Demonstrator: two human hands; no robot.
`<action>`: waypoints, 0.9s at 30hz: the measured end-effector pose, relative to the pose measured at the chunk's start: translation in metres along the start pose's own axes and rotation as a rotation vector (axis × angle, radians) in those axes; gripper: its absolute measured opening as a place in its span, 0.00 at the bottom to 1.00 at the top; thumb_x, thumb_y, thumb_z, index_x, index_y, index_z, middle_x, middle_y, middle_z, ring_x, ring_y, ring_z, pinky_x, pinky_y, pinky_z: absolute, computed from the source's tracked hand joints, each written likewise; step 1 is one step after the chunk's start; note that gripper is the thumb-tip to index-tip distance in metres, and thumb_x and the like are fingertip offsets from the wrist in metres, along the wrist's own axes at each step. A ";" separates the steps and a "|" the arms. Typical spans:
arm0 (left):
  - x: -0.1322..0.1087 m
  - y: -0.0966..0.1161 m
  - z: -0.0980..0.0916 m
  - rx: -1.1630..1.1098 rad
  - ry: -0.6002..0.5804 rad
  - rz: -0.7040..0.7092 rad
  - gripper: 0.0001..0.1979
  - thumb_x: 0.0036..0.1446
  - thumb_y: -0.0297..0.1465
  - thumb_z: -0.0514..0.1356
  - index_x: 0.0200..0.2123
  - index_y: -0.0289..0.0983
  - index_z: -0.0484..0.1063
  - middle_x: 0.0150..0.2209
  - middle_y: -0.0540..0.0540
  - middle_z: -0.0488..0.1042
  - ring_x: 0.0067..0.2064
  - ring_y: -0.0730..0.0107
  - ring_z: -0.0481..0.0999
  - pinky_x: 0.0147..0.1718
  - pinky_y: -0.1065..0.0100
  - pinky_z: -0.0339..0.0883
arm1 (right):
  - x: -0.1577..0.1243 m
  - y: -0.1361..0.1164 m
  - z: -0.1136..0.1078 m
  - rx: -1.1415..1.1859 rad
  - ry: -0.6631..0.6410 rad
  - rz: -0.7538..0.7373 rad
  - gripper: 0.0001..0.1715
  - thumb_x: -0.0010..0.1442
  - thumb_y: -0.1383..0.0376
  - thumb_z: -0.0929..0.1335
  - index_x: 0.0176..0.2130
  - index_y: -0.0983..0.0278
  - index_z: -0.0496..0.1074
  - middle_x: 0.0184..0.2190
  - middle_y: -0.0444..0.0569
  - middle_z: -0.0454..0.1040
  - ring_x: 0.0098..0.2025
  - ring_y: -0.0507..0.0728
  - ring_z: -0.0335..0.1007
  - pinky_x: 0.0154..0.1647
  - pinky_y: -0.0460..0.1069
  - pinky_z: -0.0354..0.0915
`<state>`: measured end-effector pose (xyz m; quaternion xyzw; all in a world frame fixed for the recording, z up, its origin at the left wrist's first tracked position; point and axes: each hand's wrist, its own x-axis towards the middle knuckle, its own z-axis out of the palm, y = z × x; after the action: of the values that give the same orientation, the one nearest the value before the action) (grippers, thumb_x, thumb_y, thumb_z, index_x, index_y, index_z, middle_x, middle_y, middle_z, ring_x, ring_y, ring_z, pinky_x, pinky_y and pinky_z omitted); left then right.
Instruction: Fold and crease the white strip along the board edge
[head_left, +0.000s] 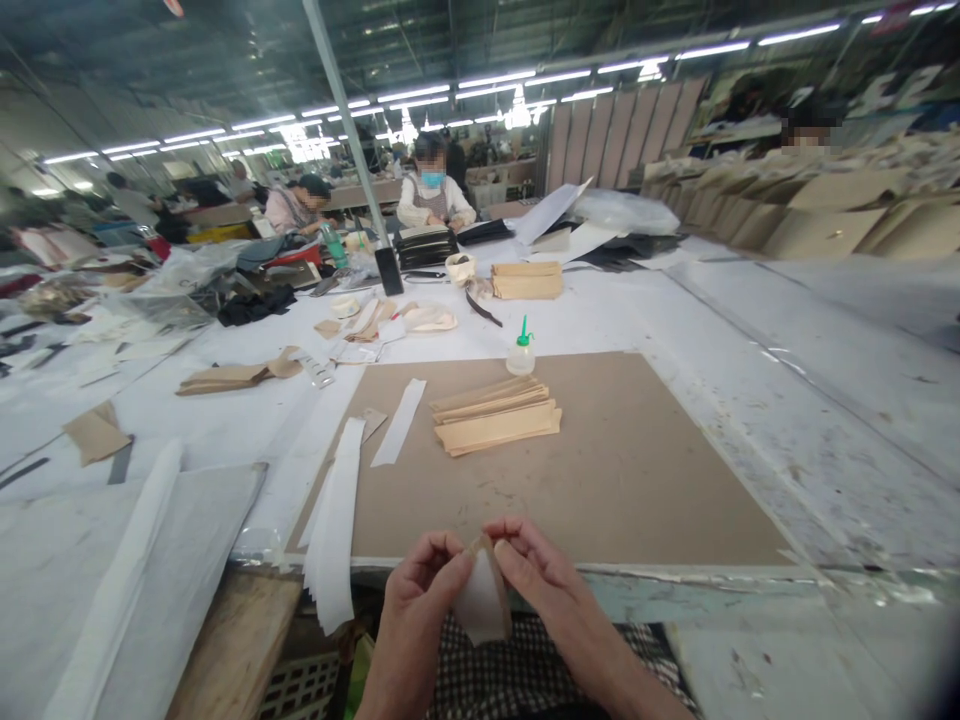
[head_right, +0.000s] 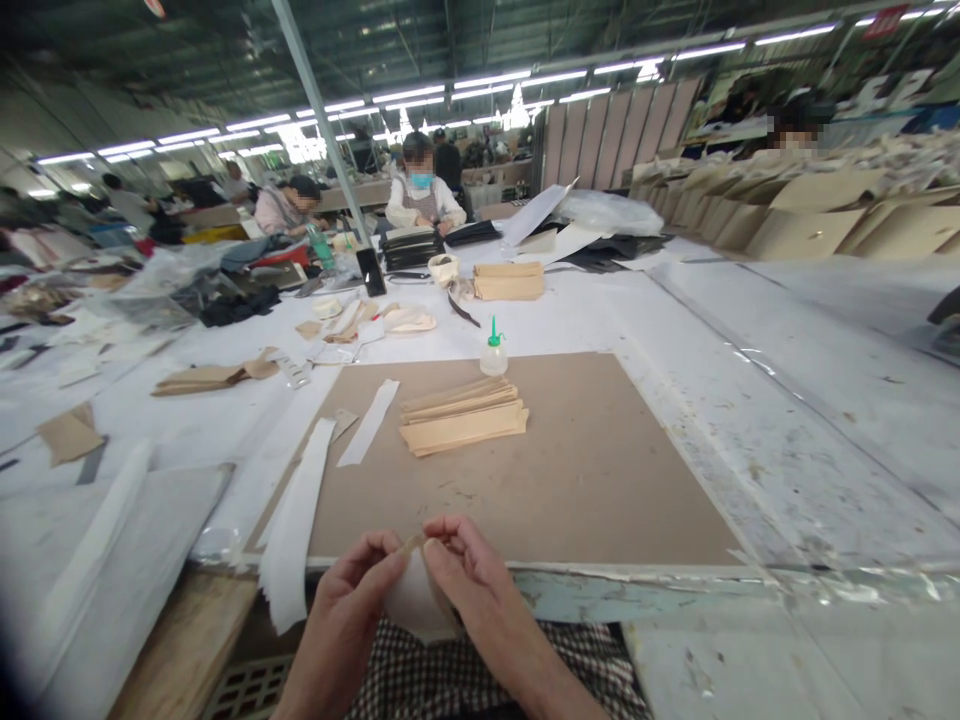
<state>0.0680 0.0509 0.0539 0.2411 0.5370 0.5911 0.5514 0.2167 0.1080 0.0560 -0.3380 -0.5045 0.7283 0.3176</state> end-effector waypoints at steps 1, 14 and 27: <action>0.001 0.000 0.000 -0.018 0.014 0.011 0.17 0.53 0.41 0.70 0.31 0.36 0.69 0.26 0.54 0.67 0.26 0.78 0.63 0.25 0.75 0.57 | 0.001 0.001 0.000 -0.007 -0.039 -0.004 0.20 0.67 0.48 0.67 0.49 0.59 0.70 0.41 0.45 0.74 0.41 0.54 0.69 0.41 0.48 0.64; 0.008 0.007 -0.028 0.062 -0.095 -0.035 0.17 0.56 0.44 0.67 0.42 0.38 0.78 0.34 0.48 0.77 0.33 0.72 0.70 0.34 0.72 0.63 | 0.017 -0.013 -0.006 -0.299 -0.141 0.064 0.14 0.61 0.54 0.70 0.38 0.63 0.74 0.30 0.43 0.72 0.31 0.54 0.64 0.30 0.47 0.56; 0.031 0.020 -0.029 0.306 -0.162 -0.007 0.15 0.58 0.43 0.65 0.31 0.36 0.76 0.25 0.53 0.68 0.30 0.74 0.64 0.31 0.73 0.57 | 0.037 -0.027 -0.023 -0.684 -0.253 0.011 0.04 0.59 0.63 0.69 0.34 0.61 0.73 0.28 0.41 0.70 0.31 0.54 0.64 0.29 0.47 0.55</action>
<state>0.0264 0.0723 0.0533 0.3673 0.5755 0.4791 0.5517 0.2176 0.1579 0.0694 -0.3346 -0.7523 0.5554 0.1171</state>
